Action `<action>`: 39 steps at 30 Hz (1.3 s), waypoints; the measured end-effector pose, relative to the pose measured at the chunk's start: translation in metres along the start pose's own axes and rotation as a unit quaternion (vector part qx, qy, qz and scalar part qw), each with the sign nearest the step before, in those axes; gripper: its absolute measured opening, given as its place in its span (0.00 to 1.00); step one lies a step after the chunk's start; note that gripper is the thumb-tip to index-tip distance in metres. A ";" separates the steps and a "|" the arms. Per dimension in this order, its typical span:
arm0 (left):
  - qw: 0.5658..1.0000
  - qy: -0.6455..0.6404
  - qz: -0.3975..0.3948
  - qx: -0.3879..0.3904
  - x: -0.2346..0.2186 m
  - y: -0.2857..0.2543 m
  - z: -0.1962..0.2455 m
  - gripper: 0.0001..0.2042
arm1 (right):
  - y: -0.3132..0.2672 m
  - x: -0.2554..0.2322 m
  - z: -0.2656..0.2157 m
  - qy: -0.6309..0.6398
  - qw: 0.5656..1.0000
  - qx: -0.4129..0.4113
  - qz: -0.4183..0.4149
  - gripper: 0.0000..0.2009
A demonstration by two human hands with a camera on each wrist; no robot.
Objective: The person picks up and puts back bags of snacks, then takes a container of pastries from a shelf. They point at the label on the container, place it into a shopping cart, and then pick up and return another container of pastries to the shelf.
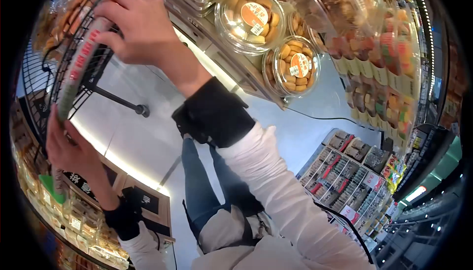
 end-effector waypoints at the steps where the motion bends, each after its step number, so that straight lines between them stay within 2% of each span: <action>1: 0.999 0.007 0.028 0.022 0.006 0.002 -0.005 0.12 | 0.001 0.009 0.010 0.005 0.995 -0.007 0.095 0.15; 2: 0.997 0.013 0.057 0.046 0.011 0.003 -0.007 0.11 | 0.003 0.003 0.006 0.015 0.996 -0.035 0.086 0.15; 3: 0.998 0.020 0.043 0.030 0.015 0.004 -0.009 0.11 | 0.004 -0.001 0.007 0.018 0.994 -0.051 0.096 0.15; 5: 0.995 0.035 0.086 0.049 0.031 -0.010 -0.032 0.10 | -0.003 0.000 0.013 0.019 0.990 -0.069 0.122 0.15; 9: 0.995 0.043 0.091 -0.003 0.058 -0.032 -0.093 0.12 | -0.026 0.001 0.028 0.013 0.986 -0.077 0.150 0.15; 12: 0.993 0.007 0.116 0.004 0.036 0.005 -0.021 0.18 | -0.042 -0.010 0.041 0.007 0.983 -0.073 0.168 0.16; 15: 0.986 -0.059 0.153 0.031 0.035 0.008 -0.007 0.18 | -0.067 -0.024 0.059 -0.012 0.985 -0.045 0.166 0.16; 17: 0.988 -0.037 0.145 0.039 0.033 0.007 -0.007 0.18 | -0.097 -0.044 0.076 -0.044 0.987 -0.009 0.156 0.16; 20: 0.992 -0.021 0.113 0.048 0.032 0.006 -0.011 0.19 | -0.154 -0.108 0.102 -0.148 0.975 0.067 0.149 0.16; 22: 0.993 -0.044 0.099 0.039 0.033 0.005 -0.009 0.19 | -0.194 -0.174 0.123 -0.284 0.933 0.162 0.153 0.17; 23: 0.992 -0.067 0.103 0.023 0.033 0.004 -0.005 0.19 | -0.216 -0.212 0.142 -0.213 0.919 0.218 0.251 0.16; 24: 0.990 -0.089 0.107 0.005 0.032 0.003 -0.004 0.20 | -0.231 -0.252 0.156 -0.310 0.865 0.299 0.256 0.15; 26: 0.989 -0.110 0.092 0.023 0.031 0.002 -0.001 0.20 | -0.288 -0.333 0.196 -0.272 0.749 0.376 0.473 0.15; 28: 0.989 -0.115 0.084 0.041 0.030 0.000 -0.003 0.20 | -0.317 -0.381 0.204 -0.277 0.620 0.481 0.555 0.13; 30: 0.989 -0.109 0.081 0.060 0.031 -0.002 -0.007 0.20 | -0.365 -0.443 0.226 -0.389 0.535 0.509 0.550 0.16; 31: 0.989 -0.123 0.077 0.035 0.031 -0.002 -0.007 0.21 | -0.373 -0.454 0.226 -0.385 0.505 0.537 0.556 0.17; 33: 0.986 -0.151 0.067 -0.014 0.033 -0.005 -0.006 0.22 | -0.390 -0.469 0.234 -0.294 0.500 0.597 0.554 0.19; 35: 0.988 -0.127 0.068 -0.063 0.035 -0.009 -0.010 0.23 | -0.399 -0.475 0.242 -0.197 0.511 0.644 0.534 0.21; 39: 0.987 -0.114 0.061 -0.090 0.036 -0.013 -0.006 0.23 | -0.409 -0.484 0.257 -0.095 0.523 0.687 0.495 0.25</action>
Point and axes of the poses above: each hand's wrist, its own y-axis towards the middle knuckle, its own x-axis out of the palm, z = x × y, the point moved 7 cm from there along y, towards the middle knuckle, and after that the axes turned 8 degrees about y, right-handed, at the moved point
